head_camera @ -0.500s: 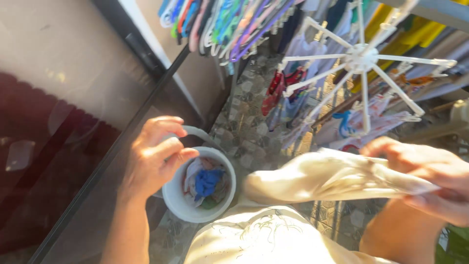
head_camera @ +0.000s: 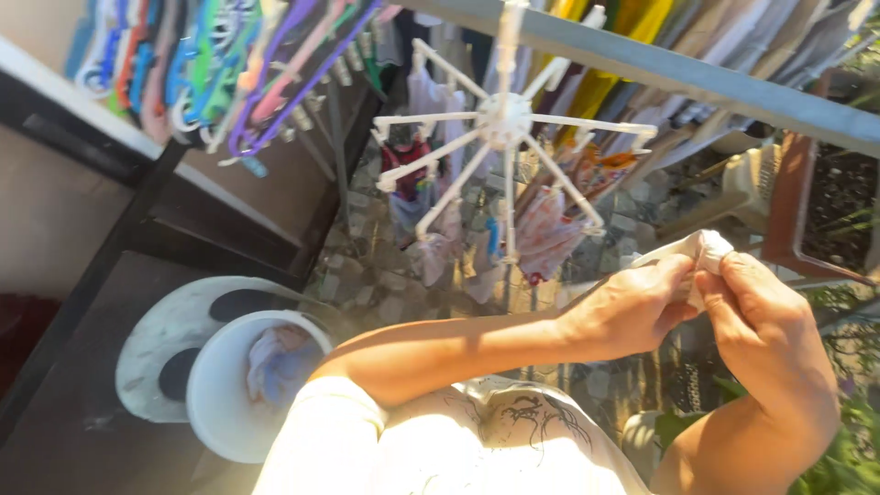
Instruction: Hanging various items of wet laundry on a drying rack and using clothespins.
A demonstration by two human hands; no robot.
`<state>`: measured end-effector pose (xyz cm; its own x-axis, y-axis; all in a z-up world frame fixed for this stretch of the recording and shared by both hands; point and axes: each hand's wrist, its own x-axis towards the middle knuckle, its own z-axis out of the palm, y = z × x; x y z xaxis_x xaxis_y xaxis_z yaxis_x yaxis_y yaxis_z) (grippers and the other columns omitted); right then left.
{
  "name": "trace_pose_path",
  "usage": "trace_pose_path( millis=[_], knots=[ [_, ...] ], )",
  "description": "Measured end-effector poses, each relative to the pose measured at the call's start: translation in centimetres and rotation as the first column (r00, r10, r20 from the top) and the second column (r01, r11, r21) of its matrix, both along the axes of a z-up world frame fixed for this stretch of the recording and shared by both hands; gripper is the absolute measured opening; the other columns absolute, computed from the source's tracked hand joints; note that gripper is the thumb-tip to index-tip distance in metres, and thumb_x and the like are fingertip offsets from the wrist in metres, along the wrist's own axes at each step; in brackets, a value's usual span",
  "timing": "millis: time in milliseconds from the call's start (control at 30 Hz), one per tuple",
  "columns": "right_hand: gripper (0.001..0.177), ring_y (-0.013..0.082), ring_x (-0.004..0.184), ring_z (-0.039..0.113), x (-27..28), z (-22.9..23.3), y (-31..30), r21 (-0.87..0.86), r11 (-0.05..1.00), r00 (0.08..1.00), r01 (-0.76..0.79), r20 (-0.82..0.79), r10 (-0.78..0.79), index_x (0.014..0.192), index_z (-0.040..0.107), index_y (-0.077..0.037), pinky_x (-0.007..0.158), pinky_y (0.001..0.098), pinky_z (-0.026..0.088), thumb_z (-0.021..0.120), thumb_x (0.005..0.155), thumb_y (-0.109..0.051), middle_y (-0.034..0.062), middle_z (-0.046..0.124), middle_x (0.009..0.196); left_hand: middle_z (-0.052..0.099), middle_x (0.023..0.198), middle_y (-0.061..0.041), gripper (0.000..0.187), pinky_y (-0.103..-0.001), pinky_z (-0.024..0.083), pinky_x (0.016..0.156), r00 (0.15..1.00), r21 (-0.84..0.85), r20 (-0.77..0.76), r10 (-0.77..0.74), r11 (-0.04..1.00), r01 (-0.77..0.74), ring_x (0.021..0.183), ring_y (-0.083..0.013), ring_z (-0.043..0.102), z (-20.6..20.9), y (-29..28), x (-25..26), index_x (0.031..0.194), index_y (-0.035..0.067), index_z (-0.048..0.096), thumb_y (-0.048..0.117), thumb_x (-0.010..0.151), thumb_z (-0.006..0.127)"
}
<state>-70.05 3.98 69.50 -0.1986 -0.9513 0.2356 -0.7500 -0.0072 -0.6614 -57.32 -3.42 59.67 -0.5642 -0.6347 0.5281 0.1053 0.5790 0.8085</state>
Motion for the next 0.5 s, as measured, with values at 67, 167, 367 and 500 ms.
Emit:
trace_pose_path(
  millis=[67,167,367,500],
  knots=[
    [0.019,0.016,0.082,0.06,-2.4,-0.6,-0.1,-0.022,0.998,0.998,0.061,-0.005,-0.061,0.12,0.065,0.006,0.075,0.0287,0.048,0.061,0.104,-0.003,0.0108,0.065,0.1,0.064,0.115,-0.02,0.036,-0.038,0.057,0.091,0.994,0.034,-0.079,-0.069,0.997,0.072,0.109,-0.0388,0.067,0.6,-0.5,-3.3,0.126,0.001,0.052,0.017,0.097,0.067],
    [0.018,0.0102,0.084,0.056,-6.8,-3.1,-1.6,-0.049,0.974,0.956,0.219,0.211,-0.204,0.122,0.069,0.006,0.075,0.0251,0.044,0.064,0.107,-0.003,0.0072,0.066,0.1,0.066,0.111,-0.021,0.037,-0.039,0.057,0.087,0.99,0.169,-0.044,-0.135,0.976,0.14,0.104,-0.0393,0.068,1.1,-2.4,-6.8,0.125,0.001,0.053,0.015,0.093,0.068],
    [0.008,0.0076,0.077,0.059,-14.0,-8.9,-9.1,-0.187,0.914,0.763,0.361,0.622,-0.174,0.109,0.072,0.008,0.068,0.0217,0.047,0.072,0.103,0.002,0.0037,0.07,0.091,0.073,0.104,-0.017,0.037,-0.04,0.059,0.086,0.951,0.008,0.104,0.292,0.956,-0.294,0.097,-0.0311,0.073,-2.5,-13.9,-8.5,0.122,0.001,0.061,0.01,0.088,0.07],
    [0.016,0.0087,0.078,0.066,-15.5,-11.5,-15.7,-0.258,0.92,0.726,0.295,0.686,-0.04,0.11,0.074,0.007,0.068,0.0223,0.054,0.071,0.095,0.003,0.0038,0.073,0.094,0.069,0.116,-0.02,0.025,-0.042,0.056,0.097,0.654,-0.255,0.454,0.605,0.792,-0.555,0.109,-0.0324,0.069,-6.2,-26.9,-6.8,0.125,0.001,0.063,0.014,0.104,0.06]
  ],
)
